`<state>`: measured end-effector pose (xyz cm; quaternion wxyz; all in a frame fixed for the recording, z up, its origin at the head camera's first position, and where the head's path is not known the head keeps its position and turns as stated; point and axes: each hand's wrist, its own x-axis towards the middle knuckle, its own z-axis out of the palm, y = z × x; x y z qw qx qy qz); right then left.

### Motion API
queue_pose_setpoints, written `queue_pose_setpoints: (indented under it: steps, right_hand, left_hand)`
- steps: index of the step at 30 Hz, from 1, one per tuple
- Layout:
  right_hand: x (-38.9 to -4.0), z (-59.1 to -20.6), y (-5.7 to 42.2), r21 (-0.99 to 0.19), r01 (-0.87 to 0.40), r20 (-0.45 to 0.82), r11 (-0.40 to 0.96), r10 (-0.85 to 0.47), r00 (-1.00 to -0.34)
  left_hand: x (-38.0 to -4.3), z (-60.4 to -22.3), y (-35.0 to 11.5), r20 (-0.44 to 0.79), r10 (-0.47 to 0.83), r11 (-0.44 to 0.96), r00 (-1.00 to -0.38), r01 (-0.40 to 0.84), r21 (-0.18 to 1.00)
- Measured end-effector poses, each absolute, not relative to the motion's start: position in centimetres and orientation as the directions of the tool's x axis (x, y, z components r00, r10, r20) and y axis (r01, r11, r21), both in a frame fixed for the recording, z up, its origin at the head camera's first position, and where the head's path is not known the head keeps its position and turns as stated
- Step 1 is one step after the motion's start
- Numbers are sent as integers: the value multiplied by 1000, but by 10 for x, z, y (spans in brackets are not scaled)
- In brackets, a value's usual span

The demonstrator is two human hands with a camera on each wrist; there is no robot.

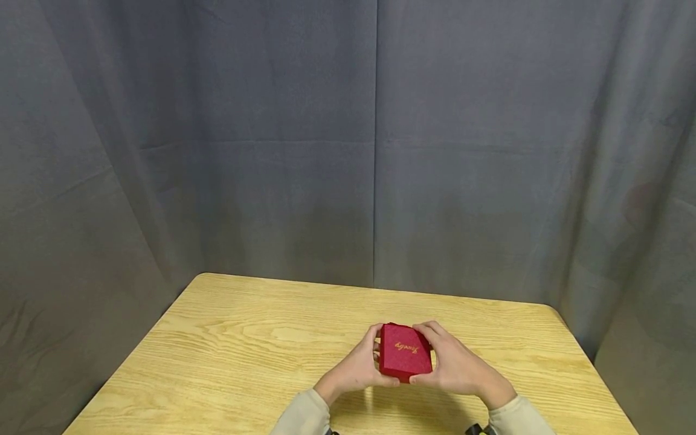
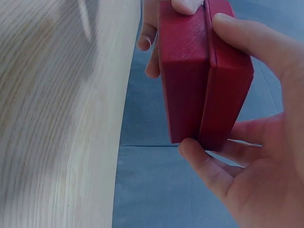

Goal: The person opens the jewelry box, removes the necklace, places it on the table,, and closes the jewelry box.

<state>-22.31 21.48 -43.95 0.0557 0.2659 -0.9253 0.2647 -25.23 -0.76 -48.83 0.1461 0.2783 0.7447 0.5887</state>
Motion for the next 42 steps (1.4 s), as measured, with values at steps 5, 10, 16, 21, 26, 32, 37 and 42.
queue_pose_setpoints:
  steps: [5,10,16,21,26,32,37,42]
  right_hand:
    - [-225,-439,216,-467,-529,257,709,-463,-848]
    - [-226,-438,219,-479,-531,252,699,-470,-846]
    - [-226,-437,223,-484,-525,241,700,-470,-849]
    - [-224,-437,227,-468,-513,239,720,-456,-857]
    - [-225,-437,229,-456,-511,234,729,-456,-859]
    - [-226,-436,232,-454,-513,223,729,-464,-857]
    - [-225,-436,236,-449,-516,236,729,-460,-856]
    - [-223,-435,239,-455,-512,233,729,-458,-858]
  left_hand:
    - [-254,-488,-7,115,579,160,-807,251,955]
    - [-255,-488,-9,112,569,161,-814,244,956]
    - [-255,-488,-10,131,552,168,-823,264,950]
    - [-255,-489,-9,140,553,162,-821,272,949]
    - [-256,-489,-11,136,556,178,-820,277,944]
    - [-258,-488,-14,126,563,215,-817,292,932]
    - [-258,-489,-15,133,555,226,-821,303,926]
    - [-257,-490,-16,144,548,251,-824,327,911]
